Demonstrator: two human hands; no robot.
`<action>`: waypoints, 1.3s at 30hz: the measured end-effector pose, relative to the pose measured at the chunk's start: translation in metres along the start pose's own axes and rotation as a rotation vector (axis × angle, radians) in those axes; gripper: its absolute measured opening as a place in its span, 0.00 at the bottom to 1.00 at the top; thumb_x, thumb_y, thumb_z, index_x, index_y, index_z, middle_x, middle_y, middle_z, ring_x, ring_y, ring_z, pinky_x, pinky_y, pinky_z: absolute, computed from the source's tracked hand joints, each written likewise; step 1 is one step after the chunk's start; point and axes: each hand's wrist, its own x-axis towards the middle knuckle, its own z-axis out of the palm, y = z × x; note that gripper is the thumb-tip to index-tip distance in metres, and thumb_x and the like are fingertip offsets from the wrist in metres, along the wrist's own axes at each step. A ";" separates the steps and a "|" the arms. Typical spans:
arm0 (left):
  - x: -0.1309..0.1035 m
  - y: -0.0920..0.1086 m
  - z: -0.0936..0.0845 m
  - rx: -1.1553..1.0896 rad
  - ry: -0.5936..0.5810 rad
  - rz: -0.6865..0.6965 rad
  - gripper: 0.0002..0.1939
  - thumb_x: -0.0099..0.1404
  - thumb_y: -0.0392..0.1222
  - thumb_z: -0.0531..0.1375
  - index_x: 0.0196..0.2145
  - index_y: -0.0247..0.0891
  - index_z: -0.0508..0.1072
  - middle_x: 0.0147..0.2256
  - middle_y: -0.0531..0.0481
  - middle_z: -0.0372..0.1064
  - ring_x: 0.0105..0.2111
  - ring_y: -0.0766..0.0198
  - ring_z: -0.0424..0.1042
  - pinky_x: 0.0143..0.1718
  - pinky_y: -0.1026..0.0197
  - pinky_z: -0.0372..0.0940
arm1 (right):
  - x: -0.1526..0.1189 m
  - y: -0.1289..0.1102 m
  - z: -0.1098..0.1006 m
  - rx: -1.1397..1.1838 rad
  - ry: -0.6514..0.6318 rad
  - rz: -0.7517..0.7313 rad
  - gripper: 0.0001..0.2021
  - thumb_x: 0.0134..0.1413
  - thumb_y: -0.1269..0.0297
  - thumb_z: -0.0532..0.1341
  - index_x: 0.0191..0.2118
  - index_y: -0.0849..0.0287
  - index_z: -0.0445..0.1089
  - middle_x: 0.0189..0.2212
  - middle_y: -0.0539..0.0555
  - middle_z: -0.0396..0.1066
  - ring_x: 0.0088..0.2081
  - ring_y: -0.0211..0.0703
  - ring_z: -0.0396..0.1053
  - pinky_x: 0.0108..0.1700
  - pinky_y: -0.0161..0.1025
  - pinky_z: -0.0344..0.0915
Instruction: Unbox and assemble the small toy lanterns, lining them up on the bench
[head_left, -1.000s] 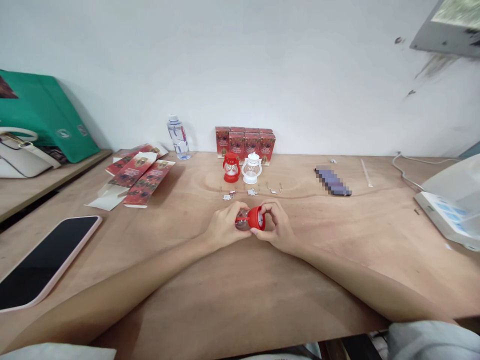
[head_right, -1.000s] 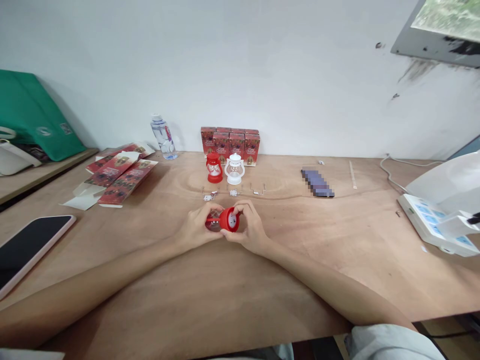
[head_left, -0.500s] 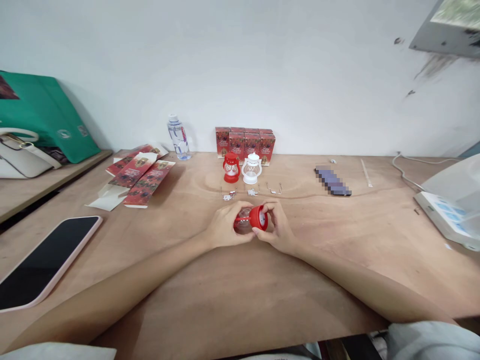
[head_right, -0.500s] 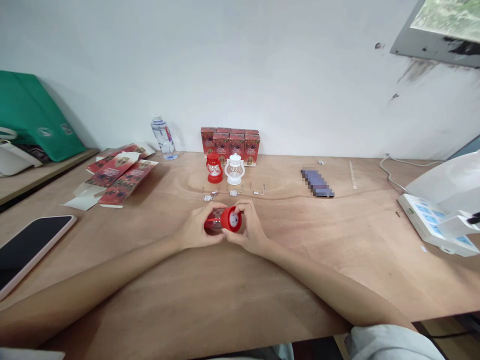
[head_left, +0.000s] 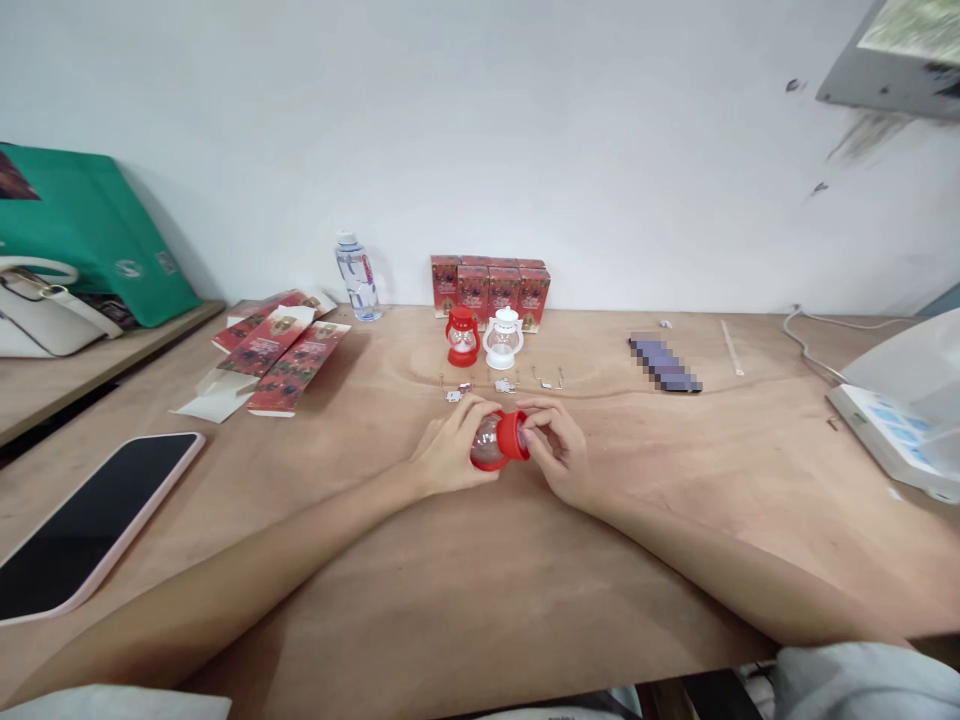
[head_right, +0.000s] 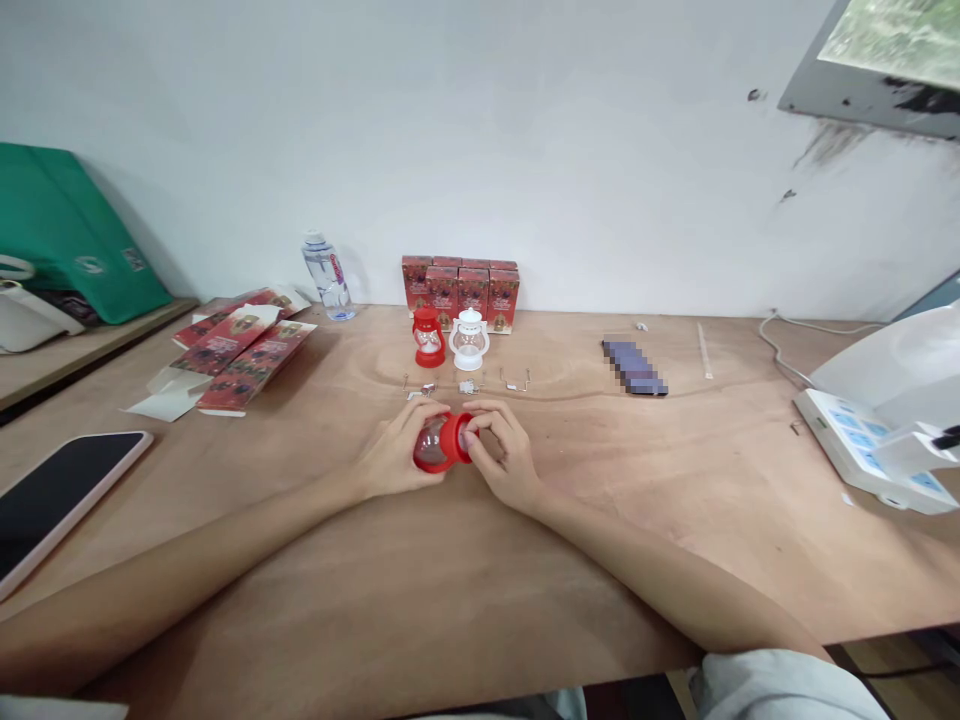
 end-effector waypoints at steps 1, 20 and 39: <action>-0.001 0.000 0.002 0.056 0.016 -0.031 0.35 0.47 0.42 0.64 0.52 0.43 0.57 0.48 0.45 0.62 0.43 0.55 0.71 0.35 0.57 0.69 | 0.000 0.002 0.002 0.014 0.012 0.035 0.03 0.59 0.67 0.56 0.35 0.55 0.66 0.43 0.58 0.67 0.49 0.46 0.67 0.49 0.46 0.66; -0.004 0.002 0.006 0.306 0.153 0.046 0.37 0.52 0.48 0.62 0.55 0.39 0.50 0.46 0.42 0.60 0.40 0.54 0.72 0.33 0.55 0.70 | -0.004 0.009 0.008 0.193 0.029 0.204 0.05 0.58 0.61 0.58 0.38 0.55 0.66 0.46 0.58 0.69 0.51 0.44 0.69 0.49 0.44 0.71; -0.002 0.002 0.004 0.274 0.123 -0.002 0.33 0.48 0.46 0.63 0.50 0.39 0.56 0.46 0.43 0.63 0.42 0.54 0.72 0.35 0.56 0.70 | -0.006 0.015 0.007 0.016 -0.126 0.238 0.21 0.60 0.63 0.55 0.59 0.54 0.60 0.53 0.59 0.69 0.52 0.46 0.70 0.54 0.47 0.69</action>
